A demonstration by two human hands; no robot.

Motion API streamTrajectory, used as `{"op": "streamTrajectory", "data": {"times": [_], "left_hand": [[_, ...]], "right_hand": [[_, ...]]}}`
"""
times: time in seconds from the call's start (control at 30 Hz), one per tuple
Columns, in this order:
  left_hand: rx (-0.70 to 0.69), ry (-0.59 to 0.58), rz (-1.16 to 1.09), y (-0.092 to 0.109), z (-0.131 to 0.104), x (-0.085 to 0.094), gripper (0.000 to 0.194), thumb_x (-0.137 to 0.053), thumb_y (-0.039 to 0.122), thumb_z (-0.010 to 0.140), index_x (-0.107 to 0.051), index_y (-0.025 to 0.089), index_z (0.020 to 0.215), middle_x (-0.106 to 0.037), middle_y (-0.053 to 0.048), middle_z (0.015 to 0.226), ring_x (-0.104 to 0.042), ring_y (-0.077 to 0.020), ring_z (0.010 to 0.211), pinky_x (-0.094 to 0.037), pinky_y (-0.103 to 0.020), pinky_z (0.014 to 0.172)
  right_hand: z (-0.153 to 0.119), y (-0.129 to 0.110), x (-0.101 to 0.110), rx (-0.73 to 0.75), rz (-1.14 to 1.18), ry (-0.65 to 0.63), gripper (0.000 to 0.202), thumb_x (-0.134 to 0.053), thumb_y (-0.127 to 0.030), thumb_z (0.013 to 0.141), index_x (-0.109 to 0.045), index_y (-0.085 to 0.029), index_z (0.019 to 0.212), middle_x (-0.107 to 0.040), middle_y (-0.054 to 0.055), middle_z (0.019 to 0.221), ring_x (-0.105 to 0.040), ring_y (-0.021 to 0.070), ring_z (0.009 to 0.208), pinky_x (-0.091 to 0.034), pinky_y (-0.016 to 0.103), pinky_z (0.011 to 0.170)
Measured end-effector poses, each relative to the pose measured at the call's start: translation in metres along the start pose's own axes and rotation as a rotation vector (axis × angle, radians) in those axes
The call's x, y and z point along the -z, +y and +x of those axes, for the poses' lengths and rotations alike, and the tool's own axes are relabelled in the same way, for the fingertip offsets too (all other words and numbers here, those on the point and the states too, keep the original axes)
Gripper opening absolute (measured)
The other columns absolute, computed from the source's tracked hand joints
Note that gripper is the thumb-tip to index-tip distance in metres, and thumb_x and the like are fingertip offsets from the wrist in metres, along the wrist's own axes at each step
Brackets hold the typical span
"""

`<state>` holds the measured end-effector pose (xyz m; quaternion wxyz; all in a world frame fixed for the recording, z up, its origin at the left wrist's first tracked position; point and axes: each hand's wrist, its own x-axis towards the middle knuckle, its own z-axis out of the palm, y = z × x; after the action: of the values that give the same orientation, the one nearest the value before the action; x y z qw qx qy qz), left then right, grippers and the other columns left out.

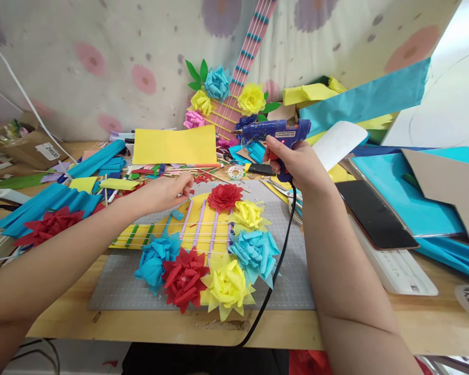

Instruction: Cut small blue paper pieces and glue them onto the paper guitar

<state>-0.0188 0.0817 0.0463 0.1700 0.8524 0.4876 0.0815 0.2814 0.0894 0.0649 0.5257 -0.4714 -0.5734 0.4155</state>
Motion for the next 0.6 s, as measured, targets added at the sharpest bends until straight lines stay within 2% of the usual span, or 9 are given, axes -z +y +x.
{"op": "streamTrajectory", "data": {"times": [0.3,0.47,0.6], "left_hand": [[-0.002,0.023,-0.057,0.001,0.001,-0.004,0.023,-0.058,0.023,0.075,-0.048,0.023,0.096,-0.068,-0.007,0.089,-0.065,-0.0259,0.089,-0.044,-0.030,0.077],[-0.053,-0.005,0.099,0.008,0.001,-0.004,0.034,-0.054,0.019,0.078,-0.045,0.020,0.111,-0.069,-0.009,0.091,-0.067,-0.0257,0.086,-0.046,-0.030,0.075],[-0.074,-0.031,0.266,0.012,0.002,-0.004,0.045,-0.049,0.018,0.081,-0.035,0.017,0.124,-0.069,-0.009,0.091,-0.068,-0.0243,0.085,-0.047,-0.030,0.072]], "right_hand": [[-0.001,-0.001,-0.002,0.000,0.006,0.004,0.043,-0.070,-0.056,0.067,-0.052,-0.017,0.062,-0.054,0.000,0.059,-0.040,0.0046,0.044,-0.027,0.023,0.042],[0.001,0.002,0.000,-0.005,0.003,0.004,0.041,-0.069,-0.054,0.069,-0.054,-0.016,0.062,-0.056,0.001,0.062,-0.041,0.0046,0.044,-0.028,0.023,0.041],[0.002,0.002,0.000,-0.008,0.008,0.008,0.045,-0.071,-0.058,0.065,-0.055,-0.016,0.061,-0.056,0.000,0.061,-0.041,0.0047,0.043,-0.029,0.022,0.040]]}}
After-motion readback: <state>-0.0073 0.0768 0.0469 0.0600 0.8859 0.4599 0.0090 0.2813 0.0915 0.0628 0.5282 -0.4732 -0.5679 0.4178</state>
